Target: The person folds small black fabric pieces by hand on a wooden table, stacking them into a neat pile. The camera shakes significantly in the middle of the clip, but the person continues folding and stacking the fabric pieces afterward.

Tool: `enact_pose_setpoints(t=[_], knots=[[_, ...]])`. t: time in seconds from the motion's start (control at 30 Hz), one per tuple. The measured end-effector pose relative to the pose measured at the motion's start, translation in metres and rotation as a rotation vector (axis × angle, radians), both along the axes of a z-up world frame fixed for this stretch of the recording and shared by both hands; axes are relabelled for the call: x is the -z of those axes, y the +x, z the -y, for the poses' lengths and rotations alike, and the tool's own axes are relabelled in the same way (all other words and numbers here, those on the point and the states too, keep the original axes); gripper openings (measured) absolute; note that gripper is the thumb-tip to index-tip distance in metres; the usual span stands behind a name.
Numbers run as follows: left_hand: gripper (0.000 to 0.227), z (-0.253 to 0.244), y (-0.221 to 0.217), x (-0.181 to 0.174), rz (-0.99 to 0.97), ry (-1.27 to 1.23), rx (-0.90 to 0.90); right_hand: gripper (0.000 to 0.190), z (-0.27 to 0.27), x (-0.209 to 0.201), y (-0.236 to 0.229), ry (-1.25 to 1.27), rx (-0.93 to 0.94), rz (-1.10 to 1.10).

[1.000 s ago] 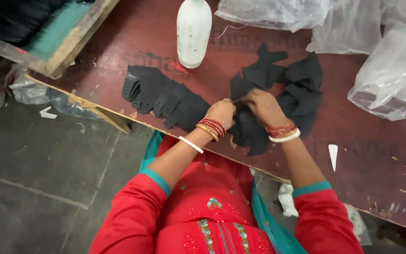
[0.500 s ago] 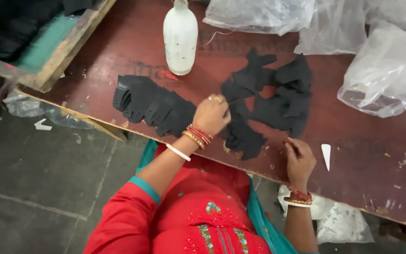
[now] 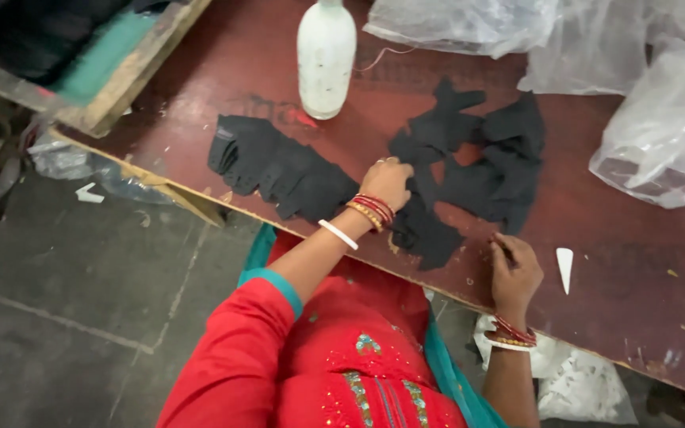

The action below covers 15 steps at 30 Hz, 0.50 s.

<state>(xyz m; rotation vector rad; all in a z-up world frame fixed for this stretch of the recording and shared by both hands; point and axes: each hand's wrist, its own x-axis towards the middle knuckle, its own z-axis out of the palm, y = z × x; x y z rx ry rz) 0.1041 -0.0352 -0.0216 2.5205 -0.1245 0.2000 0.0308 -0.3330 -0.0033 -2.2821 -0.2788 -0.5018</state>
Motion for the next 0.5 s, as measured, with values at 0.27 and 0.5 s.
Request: enact_pose_setpoints(t=[0.27,0.5], knots=[[0.025,-0.06,-0.058,-0.037,0.299,-0.092,-0.155,0.014,-0.003,-0.003,-0.005,0.034,-0.001,-0.015],[0.034,-0.132,-0.114,-0.031,0.27,-0.069,-0.429,0.015,-0.003,-0.002,0.0,-0.009,-0.018,-0.017]])
